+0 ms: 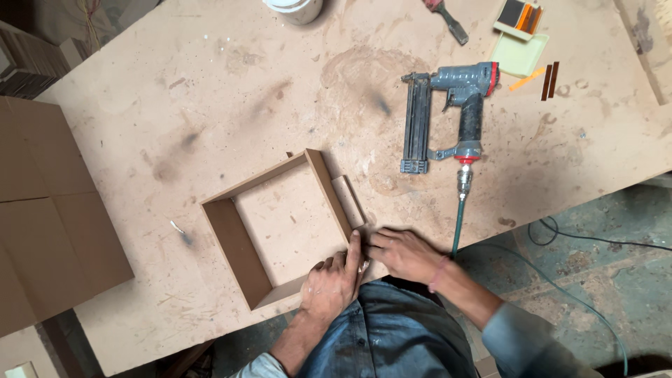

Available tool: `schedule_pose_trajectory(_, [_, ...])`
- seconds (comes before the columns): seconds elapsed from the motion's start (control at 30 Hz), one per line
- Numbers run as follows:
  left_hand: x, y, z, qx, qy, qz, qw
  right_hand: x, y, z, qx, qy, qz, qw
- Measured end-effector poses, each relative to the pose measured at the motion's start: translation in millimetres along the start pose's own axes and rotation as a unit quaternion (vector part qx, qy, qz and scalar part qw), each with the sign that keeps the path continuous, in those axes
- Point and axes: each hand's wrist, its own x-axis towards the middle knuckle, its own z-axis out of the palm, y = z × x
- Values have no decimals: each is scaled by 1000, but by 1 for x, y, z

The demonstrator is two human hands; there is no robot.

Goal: The person assembles a small cardboard box by aligning pre-cut panels and securing them with a pneumatic nail gun. They repeatedly position the box, fire nails into the corners, and reposition the unit to complete the assembly.

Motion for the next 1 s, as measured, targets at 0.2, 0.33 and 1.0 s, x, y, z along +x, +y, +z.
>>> schedule_pose_trajectory(0.2, [2,0,2,10,-19,-5,1000,-17,72,-85,-129,327,337,873])
schedule_pose_trajectory(0.33, [0,-1,4,22,-18,-3,1000,14,128,-101,-5,309,457,834])
schedule_pose_trajectory(1.0, [-4,-2,10,40,14,-11,999,-114,9,-6,712,87,451,532])
